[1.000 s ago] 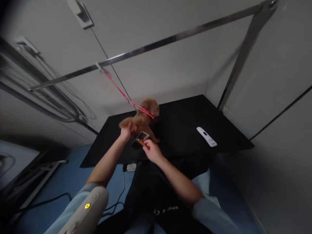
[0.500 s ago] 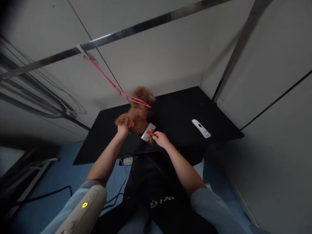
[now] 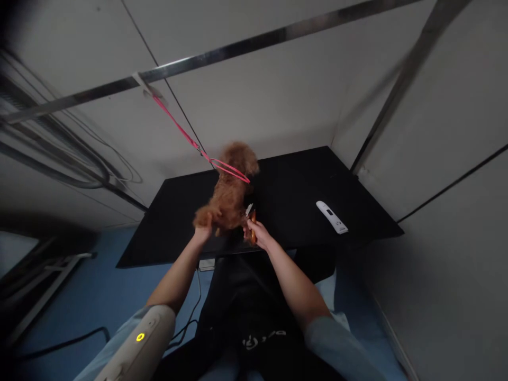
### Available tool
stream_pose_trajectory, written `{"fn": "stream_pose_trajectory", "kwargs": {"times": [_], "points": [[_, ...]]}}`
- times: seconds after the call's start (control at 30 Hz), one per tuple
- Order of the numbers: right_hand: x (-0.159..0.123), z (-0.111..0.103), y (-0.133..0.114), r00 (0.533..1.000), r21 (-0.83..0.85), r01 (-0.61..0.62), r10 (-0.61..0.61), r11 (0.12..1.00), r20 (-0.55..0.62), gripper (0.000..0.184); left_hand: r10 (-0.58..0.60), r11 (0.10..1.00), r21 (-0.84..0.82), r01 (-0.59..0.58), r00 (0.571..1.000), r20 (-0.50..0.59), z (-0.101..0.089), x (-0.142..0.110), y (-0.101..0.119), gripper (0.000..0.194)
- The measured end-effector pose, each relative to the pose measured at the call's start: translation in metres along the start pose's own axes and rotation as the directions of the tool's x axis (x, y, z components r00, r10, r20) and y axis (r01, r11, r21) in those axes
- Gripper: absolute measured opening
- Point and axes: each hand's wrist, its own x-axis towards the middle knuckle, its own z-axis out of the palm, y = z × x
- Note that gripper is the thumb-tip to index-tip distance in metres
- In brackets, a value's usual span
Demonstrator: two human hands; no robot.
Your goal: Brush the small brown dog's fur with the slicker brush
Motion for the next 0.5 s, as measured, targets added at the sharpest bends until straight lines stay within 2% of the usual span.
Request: {"fn": "stream_pose_trajectory", "kwargs": {"times": [0.03, 0.07, 0.13, 0.23, 0.27, 0.3, 0.33, 0.4, 0.47, 0.5], "points": [[-0.006, 0.001, 0.001, 1.000, 0.024, -0.007, 0.007, 1.000, 0.009, 0.041, 0.016, 0.999, -0.028, -0.017, 1.000, -0.014, -0.008, -0.003, -0.012, 0.031], [-0.012, 0.001, 0.002, 1.000, 0.051, -0.015, 0.014, 0.999, 0.015, 0.039, 0.008, 0.996, -0.092, -0.006, 1.000, 0.024, -0.015, -0.004, -0.024, 0.043], [-0.023, 0.001, 0.004, 0.999, 0.117, -0.042, 0.040, 0.992, 0.024, 0.036, -0.107, 0.960, -0.246, 0.133, 0.987, 0.117, -0.021, 0.003, -0.047, 0.059], [-0.038, -0.002, 0.004, 0.996, 0.225, -0.086, 0.082, 0.970, 0.031, 0.034, -0.269, 0.899, -0.341, 0.276, 0.961, 0.069, -0.011, 0.031, -0.073, 0.053], [-0.043, -0.004, 0.003, 0.996, 0.251, -0.094, 0.090, 0.963, 0.029, 0.034, -0.312, 0.873, -0.358, 0.331, 0.944, 0.110, -0.003, 0.043, -0.078, 0.050], [-0.048, -0.007, 0.002, 0.995, 0.265, -0.096, 0.093, 0.960, 0.023, 0.034, -0.351, 0.836, -0.370, 0.404, 0.914, 0.206, 0.006, 0.054, -0.083, 0.050], [-0.053, -0.010, 0.000, 0.996, 0.272, -0.092, 0.092, 0.958, 0.012, 0.034, -0.400, 0.787, -0.365, 0.496, 0.862, 0.310, 0.015, 0.064, -0.087, 0.049], [-0.062, -0.018, -0.005, 0.997, 0.272, -0.074, 0.082, 0.959, -0.018, 0.036, -0.484, 0.683, -0.289, 0.671, 0.711, 0.510, 0.031, 0.079, -0.094, 0.047], [-0.064, -0.026, -0.013, 0.996, 0.263, -0.052, 0.069, 0.963, -0.057, 0.038, -0.483, 0.630, -0.195, 0.752, 0.575, 0.660, 0.041, 0.089, -0.101, 0.040], [-0.062, -0.030, -0.018, 0.994, 0.256, -0.041, 0.064, 0.966, -0.084, 0.039, -0.441, 0.635, -0.168, 0.754, 0.533, 0.722, 0.043, 0.092, -0.104, 0.035]]}}
